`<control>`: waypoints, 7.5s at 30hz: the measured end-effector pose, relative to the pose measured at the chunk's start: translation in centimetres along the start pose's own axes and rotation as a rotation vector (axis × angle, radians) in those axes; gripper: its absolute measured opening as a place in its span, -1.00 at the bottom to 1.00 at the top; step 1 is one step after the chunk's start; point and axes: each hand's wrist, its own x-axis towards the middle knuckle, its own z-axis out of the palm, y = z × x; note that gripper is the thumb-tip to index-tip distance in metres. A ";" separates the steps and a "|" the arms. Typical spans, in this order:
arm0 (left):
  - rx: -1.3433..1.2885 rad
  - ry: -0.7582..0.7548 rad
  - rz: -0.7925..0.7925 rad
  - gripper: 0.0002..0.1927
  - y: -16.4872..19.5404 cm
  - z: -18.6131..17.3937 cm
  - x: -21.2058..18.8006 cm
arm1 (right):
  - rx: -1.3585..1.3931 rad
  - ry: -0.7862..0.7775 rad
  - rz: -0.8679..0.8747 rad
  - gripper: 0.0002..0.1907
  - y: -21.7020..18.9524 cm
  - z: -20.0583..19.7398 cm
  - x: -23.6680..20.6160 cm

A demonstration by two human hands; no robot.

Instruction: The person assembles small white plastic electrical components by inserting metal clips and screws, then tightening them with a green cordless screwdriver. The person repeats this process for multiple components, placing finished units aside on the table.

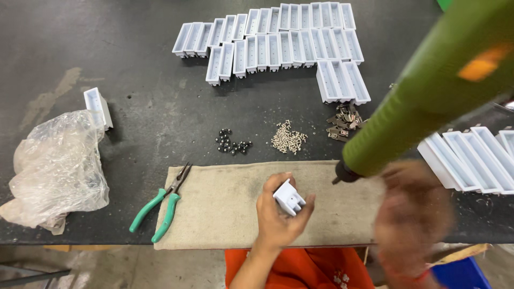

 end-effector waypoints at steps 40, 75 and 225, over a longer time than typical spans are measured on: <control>0.214 -0.042 0.233 -0.30 -4.3 -1.3 4.9 | 0.916 -0.145 0.088 -0.71 -0.4 8.2 7.1; 0.237 0.029 0.263 -0.42 -2.2 0.5 -0.2 | -0.127 -0.274 0.437 -0.85 12.7 -1.4 3.7; 0.138 -0.083 0.297 -0.40 -4.9 -1.5 2.5 | -0.178 -0.264 -0.010 -0.67 1.2 7.1 0.3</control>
